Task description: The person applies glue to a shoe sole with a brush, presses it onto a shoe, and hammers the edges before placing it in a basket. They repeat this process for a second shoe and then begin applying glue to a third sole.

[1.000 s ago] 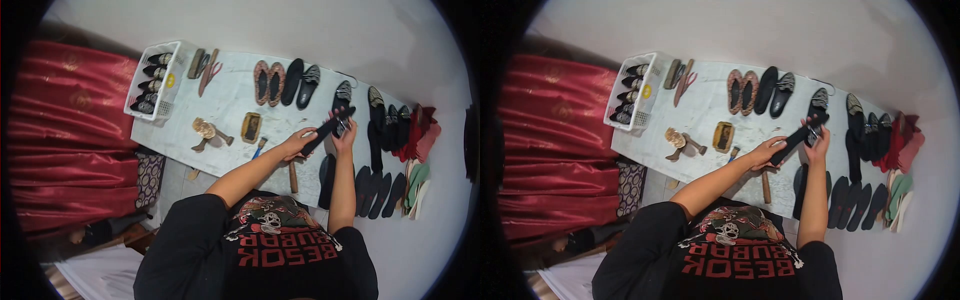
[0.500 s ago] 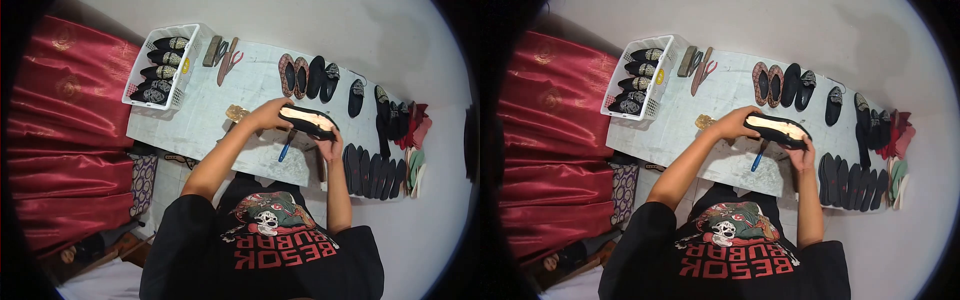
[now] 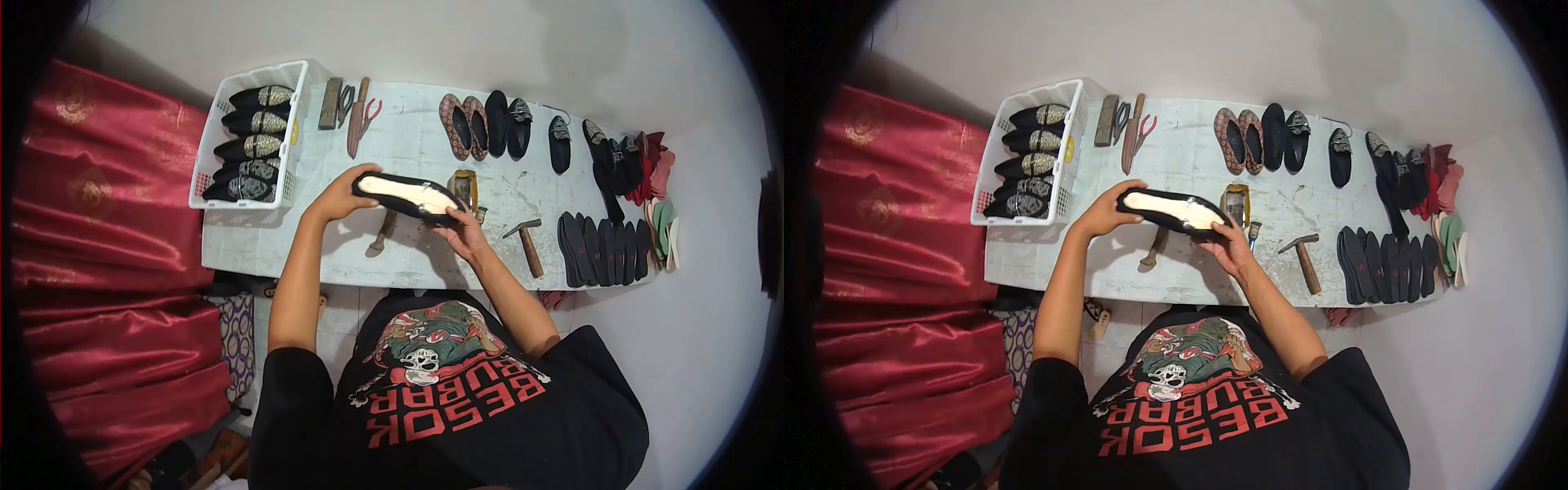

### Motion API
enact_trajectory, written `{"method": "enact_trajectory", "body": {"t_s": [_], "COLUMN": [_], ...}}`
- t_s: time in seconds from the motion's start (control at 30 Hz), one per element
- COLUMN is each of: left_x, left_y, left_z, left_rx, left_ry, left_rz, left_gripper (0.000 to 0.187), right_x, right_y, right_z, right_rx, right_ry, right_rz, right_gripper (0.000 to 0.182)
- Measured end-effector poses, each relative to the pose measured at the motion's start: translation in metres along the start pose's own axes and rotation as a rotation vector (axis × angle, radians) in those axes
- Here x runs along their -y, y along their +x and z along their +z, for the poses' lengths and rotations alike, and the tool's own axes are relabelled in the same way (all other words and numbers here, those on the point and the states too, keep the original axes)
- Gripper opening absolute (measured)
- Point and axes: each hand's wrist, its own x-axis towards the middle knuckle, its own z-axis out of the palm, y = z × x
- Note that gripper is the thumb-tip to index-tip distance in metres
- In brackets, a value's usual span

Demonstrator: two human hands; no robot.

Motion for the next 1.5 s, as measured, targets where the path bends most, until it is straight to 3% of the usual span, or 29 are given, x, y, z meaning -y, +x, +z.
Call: {"method": "enact_trajectory", "body": {"t_s": [0.2, 0.3, 0.37, 0.43, 0.5, 0.6, 0.7, 0.73, 0.8, 0.87, 0.9, 0.97, 1.07, 1.13, 1.23, 1.37, 1.5], "left_x": [0.072, 0.102, 0.115, 0.133, 0.128, 0.142, 0.153, 0.156, 0.163, 0.171, 0.166, 0.146, 0.139, 0.122, 0.080, 0.033, 0.017], "left_y": [-0.025, -0.027, -0.034, -0.046, -0.055, -0.053, -0.030, -0.023, -0.014, -0.010, -0.015, -0.021, -0.050, -0.067, -0.079, -0.072, -0.041], "left_z": [-0.033, -0.019, 0.000, 0.018, 0.042, 0.076, 0.100, 0.107, 0.122, 0.129, 0.128, 0.129, 0.138, 0.148, 0.162, 0.182, 0.216], "left_rx": [-0.061, -0.197, -0.249, -0.180, -0.135, -0.173, -0.053, -0.086, -0.196, -0.329, -0.359, -0.424, -0.478, -0.395, -0.436, -0.417, -0.420], "left_ry": [-0.083, -0.291, -0.571, -0.975, -1.163, -0.848, -0.434, -0.287, -0.200, -0.083, -0.047, 0.019, 0.133, -0.405, 0.067, 0.190, 0.157], "left_rz": [-0.134, -0.324, -0.359, -0.288, -0.259, -0.320, -0.420, -0.330, -0.309, -0.265, -0.280, -0.297, -0.113, -0.200, -0.040, -0.116, -0.129], "left_gripper": [0.079, 0.085, 0.087, 0.072, 0.070, 0.066, 0.054, 0.042, 0.042, 0.040, 0.040, 0.040, 0.016, 0.012, 0.009, 0.009, 0.011], "right_x": [-0.021, -0.016, -0.014, -0.013, -0.016, -0.013, -0.024, -0.025, -0.032, -0.030, -0.026, -0.023, -0.027, -0.023, 0.000, 0.039, 0.093], "right_y": [0.025, 0.031, 0.033, 0.032, 0.030, 0.022, 0.026, 0.022, 0.013, -0.006, -0.019, -0.053, -0.098, -0.130, -0.160, -0.167, -0.144], "right_z": [0.034, 0.037, 0.030, 0.034, 0.036, 0.048, 0.044, 0.044, 0.042, 0.031, 0.022, -0.006, -0.071, -0.108, -0.138, -0.166, -0.190], "right_rx": [-0.136, -0.164, -0.113, -0.129, -0.142, -0.196, -0.280, -0.324, -0.410, -0.375, -0.357, -0.330, -0.510, -0.632, -0.798, -0.863, -0.788], "right_ry": [-0.189, -0.284, -0.220, -0.183, -0.170, -0.301, -0.566, -0.641, -0.783, -0.693, -0.648, -0.637, -0.542, -0.451, -0.446, -0.402, -0.327], "right_rz": [0.071, 0.112, 0.147, 0.157, 0.132, 0.135, 0.038, 0.012, -0.026, 0.029, 0.054, 0.040, 0.095, 0.081, 0.057, -0.035, -0.015], "right_gripper": [0.049, 0.048, 0.049, 0.048, 0.048, 0.053, 0.060, 0.061, 0.063, 0.063, 0.063, 0.041, 0.028, 0.026, 0.021, 0.015, 0.010]}}
